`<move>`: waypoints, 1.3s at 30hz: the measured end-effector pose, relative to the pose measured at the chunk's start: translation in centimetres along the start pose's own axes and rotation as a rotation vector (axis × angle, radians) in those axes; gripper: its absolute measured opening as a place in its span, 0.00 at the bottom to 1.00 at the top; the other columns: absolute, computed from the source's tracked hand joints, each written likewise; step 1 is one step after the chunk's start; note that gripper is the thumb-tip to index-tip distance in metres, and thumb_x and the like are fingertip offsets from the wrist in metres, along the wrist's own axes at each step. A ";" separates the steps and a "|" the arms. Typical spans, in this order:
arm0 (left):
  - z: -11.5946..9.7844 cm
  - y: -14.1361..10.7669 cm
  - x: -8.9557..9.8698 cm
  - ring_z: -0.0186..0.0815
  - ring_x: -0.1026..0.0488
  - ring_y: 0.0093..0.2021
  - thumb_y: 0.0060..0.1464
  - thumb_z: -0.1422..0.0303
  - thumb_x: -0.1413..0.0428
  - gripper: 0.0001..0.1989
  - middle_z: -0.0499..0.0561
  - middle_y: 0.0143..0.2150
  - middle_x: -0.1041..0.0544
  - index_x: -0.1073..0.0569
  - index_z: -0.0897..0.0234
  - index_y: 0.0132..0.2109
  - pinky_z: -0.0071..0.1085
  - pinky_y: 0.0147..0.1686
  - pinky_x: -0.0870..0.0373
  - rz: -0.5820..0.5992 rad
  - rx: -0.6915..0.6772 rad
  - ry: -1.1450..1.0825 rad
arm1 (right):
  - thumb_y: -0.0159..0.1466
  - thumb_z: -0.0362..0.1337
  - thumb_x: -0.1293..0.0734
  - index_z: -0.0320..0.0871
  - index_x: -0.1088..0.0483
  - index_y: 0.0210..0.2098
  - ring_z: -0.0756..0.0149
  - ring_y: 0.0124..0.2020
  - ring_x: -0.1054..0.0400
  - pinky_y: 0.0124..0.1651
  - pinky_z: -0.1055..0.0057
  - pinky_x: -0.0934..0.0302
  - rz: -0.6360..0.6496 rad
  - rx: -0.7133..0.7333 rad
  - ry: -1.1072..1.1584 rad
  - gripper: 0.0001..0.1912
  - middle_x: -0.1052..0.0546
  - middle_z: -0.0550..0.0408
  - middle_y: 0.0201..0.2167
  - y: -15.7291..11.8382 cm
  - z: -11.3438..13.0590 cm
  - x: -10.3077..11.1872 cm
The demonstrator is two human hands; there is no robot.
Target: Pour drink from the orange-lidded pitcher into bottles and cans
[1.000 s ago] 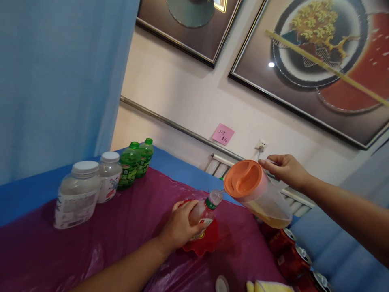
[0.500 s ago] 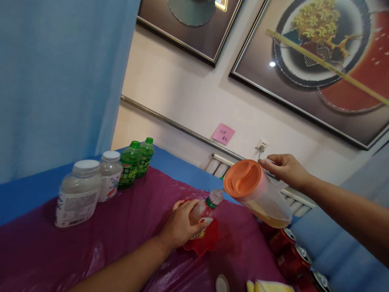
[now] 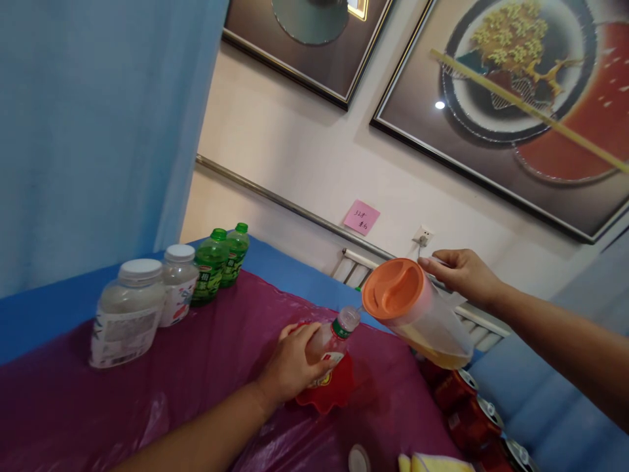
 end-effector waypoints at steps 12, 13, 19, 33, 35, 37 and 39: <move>0.2 0.0 -0.2 0.47 0.26 0.56 0.47 0.51 0.34 0.31 0.52 0.56 0.21 0.27 0.55 0.57 0.48 0.64 0.39 -0.008 0.000 -0.004 | 0.58 0.64 0.34 0.47 0.48 0.17 0.72 0.19 0.53 0.22 0.69 0.58 0.003 -0.009 0.001 0.32 0.48 0.62 0.16 0.0 0.1 0.1; 0.1 0.0 -0.1 0.47 0.26 0.56 0.47 0.51 0.34 0.31 0.52 0.56 0.21 0.27 0.55 0.57 0.48 0.64 0.39 -0.005 -0.001 -0.005 | 0.58 0.64 0.34 0.47 0.48 0.18 0.72 0.19 0.53 0.22 0.69 0.58 0.005 -0.008 0.004 0.32 0.48 0.62 0.16 0.0 0.1 0.0; -0.1 0.0 0.2 0.49 0.27 0.57 0.47 0.50 0.34 0.32 0.53 0.56 0.21 0.27 0.56 0.57 0.49 0.63 0.38 0.010 0.016 0.009 | 0.58 0.65 0.34 0.47 0.48 0.18 0.71 0.19 0.54 0.22 0.69 0.59 -0.002 -0.002 0.002 0.32 0.48 0.62 0.16 0.0 0.1 0.1; 0.7 0.2 -0.2 0.49 0.27 0.57 0.46 0.57 0.33 0.31 0.54 0.56 0.21 0.27 0.58 0.58 0.50 0.62 0.36 0.006 0.033 0.019 | 0.57 0.63 0.33 0.47 0.47 0.18 0.73 0.20 0.55 0.23 0.70 0.60 -0.004 -0.023 0.041 0.31 0.49 0.64 0.17 0.3 -0.4 -0.3; 1.0 0.3 -0.3 0.51 0.28 0.57 0.46 0.57 0.34 0.32 0.54 0.56 0.21 0.27 0.58 0.58 0.50 0.61 0.34 -0.003 0.040 0.029 | 0.56 0.62 0.32 0.47 0.47 0.18 0.73 0.20 0.56 0.23 0.71 0.61 -0.010 -0.022 0.050 0.31 0.49 0.64 0.17 0.3 -0.3 -0.4; 1.2 0.3 -0.2 0.53 0.28 0.58 0.45 0.54 0.34 0.32 0.55 0.55 0.20 0.26 0.57 0.57 0.50 0.60 0.33 -0.014 0.050 0.038 | 0.56 0.62 0.32 0.47 0.48 0.18 0.74 0.20 0.56 0.23 0.71 0.62 -0.024 -0.025 0.059 0.31 0.50 0.65 0.16 0.4 -0.3 -0.4; 1.4 0.4 -0.2 0.54 0.29 0.59 0.45 0.53 0.34 0.32 0.55 0.56 0.21 0.26 0.58 0.57 0.50 0.59 0.33 -0.011 0.063 0.035 | 0.55 0.62 0.32 0.47 0.49 0.17 0.75 0.19 0.57 0.22 0.71 0.63 -0.036 -0.033 0.063 0.31 0.50 0.65 0.15 0.4 -0.3 -0.4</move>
Point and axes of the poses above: each hand's wrist, its own y-axis towards the middle knuckle, its own x-axis out of the back of the hand, z = x × y, the point moved 6 cm from there along y, towards the middle knuckle
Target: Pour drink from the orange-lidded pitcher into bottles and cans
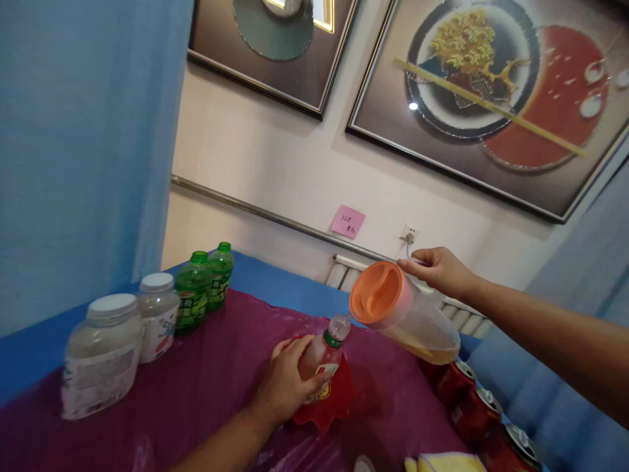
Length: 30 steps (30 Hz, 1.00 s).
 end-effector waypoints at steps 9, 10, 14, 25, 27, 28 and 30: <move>0.4 0.3 -0.3 0.54 0.32 0.60 0.46 0.55 0.35 0.32 0.55 0.58 0.22 0.27 0.59 0.58 0.51 0.61 0.36 0.027 0.007 -0.031 | 0.54 0.64 0.32 0.47 0.49 0.17 0.75 0.18 0.56 0.23 0.71 0.64 -0.015 0.001 -0.019 0.32 0.49 0.66 0.15 0.0 0.2 -0.1; 0.4 0.3 -0.3 0.54 0.32 0.60 0.46 0.55 0.35 0.32 0.55 0.58 0.22 0.27 0.58 0.58 0.51 0.61 0.36 0.027 0.010 -0.035 | 0.54 0.64 0.32 0.47 0.49 0.17 0.75 0.18 0.56 0.23 0.71 0.64 -0.014 -0.003 -0.021 0.32 0.49 0.66 0.15 0.0 0.2 -0.1; 0.3 0.2 -0.2 0.53 0.32 0.60 0.46 0.56 0.35 0.31 0.55 0.58 0.22 0.27 0.59 0.58 0.50 0.61 0.35 0.029 0.018 -0.044 | 0.54 0.64 0.32 0.47 0.50 0.17 0.75 0.18 0.56 0.23 0.71 0.63 -0.011 -0.008 -0.035 0.33 0.50 0.66 0.14 0.0 0.3 -0.1; 0.1 0.3 0.0 0.53 0.31 0.60 0.46 0.56 0.35 0.32 0.56 0.57 0.22 0.27 0.62 0.58 0.50 0.61 0.35 0.025 0.017 -0.019 | 0.54 0.65 0.33 0.47 0.48 0.17 0.75 0.18 0.56 0.23 0.71 0.63 0.002 -0.006 -0.029 0.32 0.49 0.66 0.14 0.0 0.1 -0.1; 0.2 0.3 -0.1 0.53 0.31 0.59 0.46 0.56 0.35 0.32 0.56 0.57 0.22 0.26 0.61 0.58 0.50 0.61 0.34 0.016 0.010 -0.016 | 0.54 0.65 0.33 0.47 0.49 0.17 0.75 0.18 0.56 0.23 0.71 0.63 -0.004 -0.002 -0.037 0.32 0.49 0.66 0.14 0.0 0.2 -0.1; 0.2 0.3 -0.1 0.53 0.30 0.59 0.46 0.56 0.35 0.32 0.56 0.57 0.22 0.26 0.60 0.58 0.51 0.61 0.34 0.012 0.004 -0.016 | 0.54 0.64 0.33 0.47 0.49 0.17 0.75 0.18 0.56 0.23 0.71 0.63 -0.008 -0.002 -0.041 0.32 0.50 0.66 0.14 -0.1 0.2 0.0; 0.2 0.4 -0.1 0.53 0.30 0.59 0.45 0.56 0.35 0.32 0.56 0.58 0.22 0.26 0.60 0.58 0.52 0.61 0.34 0.005 -0.003 -0.016 | 0.54 0.64 0.32 0.47 0.50 0.17 0.75 0.18 0.56 0.23 0.71 0.63 -0.012 -0.005 -0.046 0.32 0.50 0.66 0.14 -0.1 0.2 0.0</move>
Point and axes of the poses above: each hand's wrist, its own y-axis towards the middle knuckle, its own x-axis out of the back of the hand, z = x × y, the point moved 6 cm from there along y, towards the middle knuckle
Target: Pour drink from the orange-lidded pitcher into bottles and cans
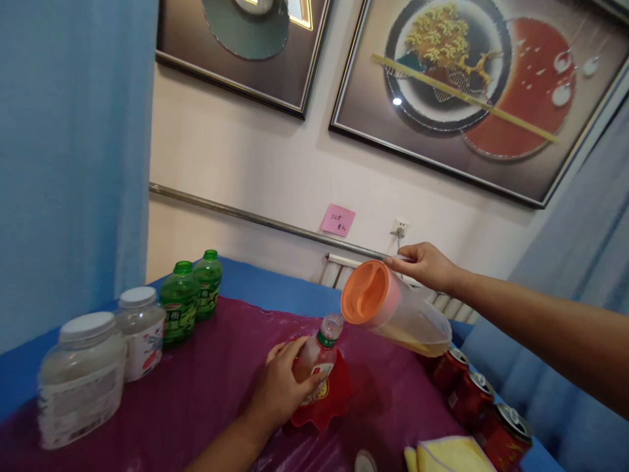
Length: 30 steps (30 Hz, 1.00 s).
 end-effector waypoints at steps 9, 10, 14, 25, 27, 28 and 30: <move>-0.4 0.0 0.1 0.52 0.28 0.57 0.45 0.56 0.34 0.31 0.55 0.56 0.21 0.25 0.58 0.57 0.50 0.59 0.32 -0.017 -0.017 0.008 | 0.54 0.63 0.32 0.47 0.50 0.17 0.75 0.18 0.56 0.23 0.71 0.63 0.011 -0.004 0.014 0.31 0.49 0.66 0.14 -0.1 0.0 -0.2; -0.4 0.0 0.1 0.52 0.28 0.57 0.45 0.56 0.34 0.31 0.55 0.56 0.21 0.26 0.58 0.57 0.50 0.58 0.31 -0.018 -0.016 0.009 | 0.54 0.63 0.32 0.47 0.50 0.17 0.75 0.18 0.56 0.23 0.71 0.63 0.012 -0.003 0.012 0.31 0.49 0.66 0.14 0.0 0.0 -0.2; -0.3 0.0 0.1 0.52 0.28 0.57 0.45 0.56 0.35 0.31 0.54 0.56 0.21 0.26 0.58 0.57 0.50 0.59 0.32 -0.021 -0.012 0.017 | 0.54 0.63 0.32 0.47 0.50 0.17 0.75 0.18 0.56 0.22 0.71 0.62 0.013 0.004 0.006 0.32 0.48 0.66 0.13 0.0 0.0 -0.2; -0.4 -0.1 0.2 0.52 0.29 0.57 0.45 0.57 0.35 0.30 0.55 0.56 0.21 0.26 0.58 0.57 0.50 0.59 0.33 -0.014 -0.013 0.004 | 0.53 0.65 0.32 0.47 0.50 0.17 0.75 0.17 0.55 0.21 0.72 0.62 0.018 0.005 -0.014 0.33 0.48 0.65 0.13 0.2 0.1 -0.3; -0.4 0.0 0.2 0.53 0.29 0.58 0.45 0.57 0.35 0.31 0.56 0.57 0.21 0.26 0.60 0.57 0.51 0.60 0.33 -0.010 -0.002 0.012 | 0.53 0.65 0.32 0.47 0.50 0.17 0.75 0.17 0.55 0.22 0.72 0.62 0.018 0.000 -0.011 0.33 0.48 0.65 0.13 0.2 0.1 -0.3; -0.4 0.0 0.2 0.53 0.29 0.58 0.45 0.57 0.35 0.31 0.56 0.57 0.21 0.26 0.60 0.57 0.51 0.60 0.34 -0.006 0.002 0.013 | 0.54 0.65 0.32 0.47 0.50 0.17 0.75 0.17 0.56 0.22 0.72 0.62 0.018 -0.003 -0.010 0.33 0.48 0.65 0.13 0.2 0.1 -0.3; -0.4 0.0 0.1 0.52 0.30 0.58 0.46 0.56 0.35 0.31 0.55 0.57 0.21 0.26 0.59 0.57 0.50 0.60 0.34 0.003 0.005 0.010 | 0.54 0.64 0.32 0.47 0.50 0.17 0.75 0.18 0.56 0.22 0.71 0.63 0.016 -0.005 -0.008 0.32 0.48 0.65 0.14 0.1 0.1 -0.3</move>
Point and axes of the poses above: each hand's wrist, its own y-axis towards the middle knuckle, its own x-axis out of the back of the hand, z = x × y, the point moved 6 cm from there along y, towards the middle knuckle
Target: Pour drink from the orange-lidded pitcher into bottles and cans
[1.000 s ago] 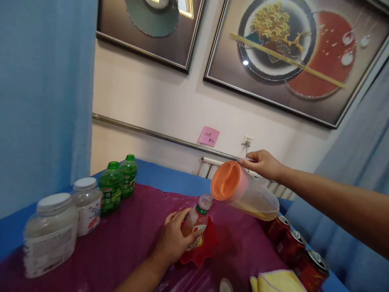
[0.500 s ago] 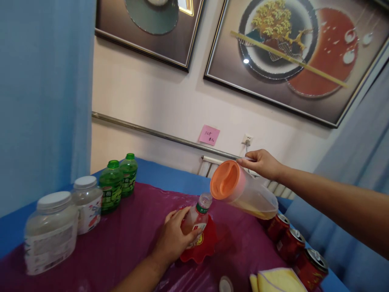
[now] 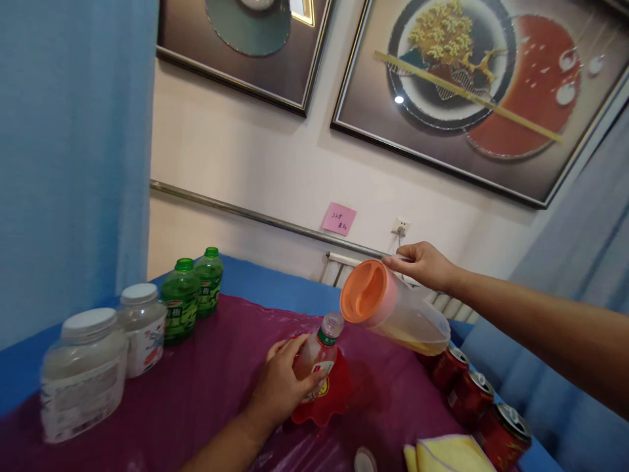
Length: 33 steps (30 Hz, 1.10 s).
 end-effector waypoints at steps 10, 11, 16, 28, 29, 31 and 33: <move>0.3 -0.2 0.0 0.52 0.29 0.58 0.45 0.57 0.35 0.30 0.54 0.57 0.21 0.26 0.57 0.57 0.51 0.59 0.33 -0.031 -0.020 -0.016 | 0.55 0.63 0.33 0.47 0.49 0.17 0.75 0.18 0.56 0.23 0.71 0.62 0.009 -0.004 -0.016 0.31 0.48 0.65 0.14 0.0 0.0 -0.1; 0.3 -0.2 0.0 0.52 0.29 0.58 0.45 0.57 0.35 0.30 0.54 0.56 0.21 0.26 0.56 0.57 0.51 0.59 0.33 -0.034 -0.023 -0.015 | 0.55 0.63 0.33 0.47 0.49 0.17 0.75 0.18 0.56 0.23 0.71 0.62 0.008 -0.004 -0.018 0.31 0.48 0.65 0.14 0.0 0.0 -0.1; 0.2 -0.1 -0.1 0.53 0.29 0.58 0.45 0.56 0.35 0.31 0.55 0.56 0.21 0.25 0.58 0.57 0.52 0.59 0.33 -0.027 -0.019 -0.004 | 0.54 0.65 0.33 0.47 0.50 0.17 0.75 0.18 0.55 0.22 0.71 0.62 0.012 0.007 -0.021 0.33 0.48 0.65 0.13 0.1 0.2 0.0; 0.1 -0.1 0.1 0.52 0.29 0.58 0.46 0.56 0.35 0.30 0.53 0.56 0.21 0.26 0.57 0.57 0.50 0.60 0.33 -0.021 -0.019 -0.006 | 0.54 0.65 0.33 0.47 0.50 0.17 0.75 0.18 0.55 0.22 0.71 0.62 -0.006 0.007 -0.020 0.33 0.48 0.65 0.14 -0.1 0.2 0.0; 0.1 -0.1 0.1 0.52 0.29 0.58 0.46 0.55 0.35 0.30 0.54 0.56 0.21 0.26 0.57 0.57 0.50 0.60 0.33 -0.020 -0.013 -0.002 | 0.54 0.65 0.33 0.47 0.50 0.17 0.75 0.18 0.55 0.22 0.71 0.62 -0.008 0.007 -0.019 0.33 0.49 0.65 0.14 -0.1 0.2 0.0; 0.1 -0.1 0.0 0.53 0.29 0.59 0.46 0.54 0.35 0.31 0.55 0.56 0.21 0.26 0.58 0.57 0.50 0.60 0.33 -0.011 -0.004 0.003 | 0.54 0.65 0.33 0.47 0.50 0.17 0.75 0.18 0.55 0.22 0.71 0.62 -0.011 0.005 -0.012 0.33 0.49 0.65 0.14 -0.1 0.1 -0.1; 0.1 -0.1 0.0 0.53 0.29 0.58 0.46 0.54 0.35 0.31 0.55 0.56 0.21 0.26 0.59 0.57 0.50 0.60 0.33 -0.009 -0.006 0.006 | 0.54 0.65 0.32 0.47 0.50 0.17 0.75 0.18 0.55 0.22 0.72 0.62 -0.007 0.001 0.004 0.33 0.49 0.65 0.14 -0.1 0.0 -0.1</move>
Point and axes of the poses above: each hand's wrist, its own y-axis towards the middle knuckle, its own x-axis out of the back of the hand, z = x × y, the point moved 6 cm from there along y, towards the middle knuckle
